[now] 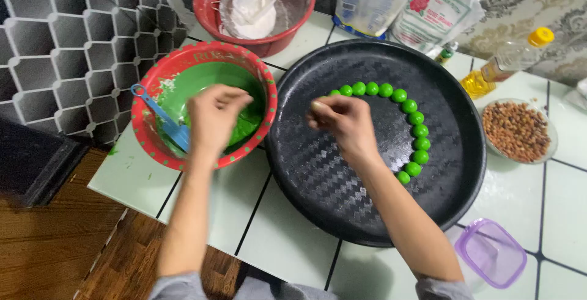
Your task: Shaping green dough into small balls and arranging them in a circle on a tray
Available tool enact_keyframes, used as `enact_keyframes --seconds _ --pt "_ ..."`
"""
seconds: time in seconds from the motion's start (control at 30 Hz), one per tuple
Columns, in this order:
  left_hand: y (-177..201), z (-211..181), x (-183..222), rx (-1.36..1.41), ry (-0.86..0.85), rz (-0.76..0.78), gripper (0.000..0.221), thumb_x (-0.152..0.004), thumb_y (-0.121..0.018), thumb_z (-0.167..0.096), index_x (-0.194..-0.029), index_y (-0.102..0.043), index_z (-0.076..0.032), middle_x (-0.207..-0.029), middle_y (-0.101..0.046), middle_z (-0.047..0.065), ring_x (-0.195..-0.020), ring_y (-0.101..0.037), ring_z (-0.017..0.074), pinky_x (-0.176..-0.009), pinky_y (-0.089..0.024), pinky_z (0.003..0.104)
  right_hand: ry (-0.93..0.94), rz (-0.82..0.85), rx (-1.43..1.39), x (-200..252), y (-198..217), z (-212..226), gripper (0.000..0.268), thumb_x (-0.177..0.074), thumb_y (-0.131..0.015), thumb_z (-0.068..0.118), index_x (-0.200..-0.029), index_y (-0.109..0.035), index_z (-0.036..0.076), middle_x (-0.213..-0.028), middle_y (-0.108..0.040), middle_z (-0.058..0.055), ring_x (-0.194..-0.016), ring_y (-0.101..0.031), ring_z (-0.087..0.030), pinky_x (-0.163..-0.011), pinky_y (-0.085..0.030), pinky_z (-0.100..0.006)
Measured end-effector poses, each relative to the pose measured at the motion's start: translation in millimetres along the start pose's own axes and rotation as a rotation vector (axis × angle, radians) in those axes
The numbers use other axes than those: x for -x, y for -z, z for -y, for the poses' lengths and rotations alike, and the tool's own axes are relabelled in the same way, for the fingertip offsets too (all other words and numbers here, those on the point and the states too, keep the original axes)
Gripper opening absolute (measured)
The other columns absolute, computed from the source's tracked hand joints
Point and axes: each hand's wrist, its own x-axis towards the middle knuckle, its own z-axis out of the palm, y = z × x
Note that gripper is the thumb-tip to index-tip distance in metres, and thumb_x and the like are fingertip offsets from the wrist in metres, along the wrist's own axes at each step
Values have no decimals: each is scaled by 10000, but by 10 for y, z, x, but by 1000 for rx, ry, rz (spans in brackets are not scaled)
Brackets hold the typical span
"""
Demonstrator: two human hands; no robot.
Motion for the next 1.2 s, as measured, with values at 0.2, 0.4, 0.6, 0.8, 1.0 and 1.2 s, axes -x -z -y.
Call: enact_keyframes --seconds 0.2,0.4,0.6,0.8,1.0,1.2 --pt "433 1426 -579 -771 217 419 407 -981 -691 -365 -1336 -701 -164 -1244 -723 191 -1220 -646 408 -998 -535 591 273 469 364 -722 -951 -530 161 -900 -725 96 -1037 -779 31 -788 -732 -173 -751 -734 -204 -681 -608 -350" --pt "427 1098 -660 -801 402 639 728 -872 -503 76 -1581 -354 8 -1674 -205 281 -1518 -286 448 -1222 -272 609 262 633 1287 -1134 -1254 -1212 341 -875 -686 255 -1216 -703 239 -1016 -733 -128 -950 -746 -373 -920 -608 -519" --pt "441 794 -705 -876 344 605 420 -896 -753 -109 -1253 -672 96 -1285 -643 354 -1261 -587 522 -1064 -489 593 276 663 1240 -884 -1321 -911 296 -932 -598 206 -1199 -688 114 -1082 -724 -148 -978 -732 -412 -910 -596 -539" --pt "355 1532 -749 -770 395 432 413 -775 -915 -267 -1097 -783 -43 -1216 -553 234 -1172 -610 509 -978 -544 593 253 600 1171 -935 -1271 -1032 297 -965 -552 242 -1227 -657 151 -1046 -713 -113 -962 -736 -386 -884 -603 -516" --pt "563 146 -503 -616 503 498 663 -904 -563 91 -1534 -378 -5 -1404 -517 407 -1355 -480 536 -1125 -416 633 246 573 1070 -918 -1256 -981 322 -953 -513 223 -1220 -666 127 -1055 -705 -162 -970 -715 -442 -892 -590 -571" --pt "391 1116 -641 -853 352 455 198 -876 -661 -41 -1028 -787 -36 -1008 -751 276 -1024 -717 482 -834 -590 595 275 550 1039 -880 -1245 -959 327 -958 -493 229 -1222 -666 144 -1045 -705 -156 -967 -712 -446 -882 -590 -578"
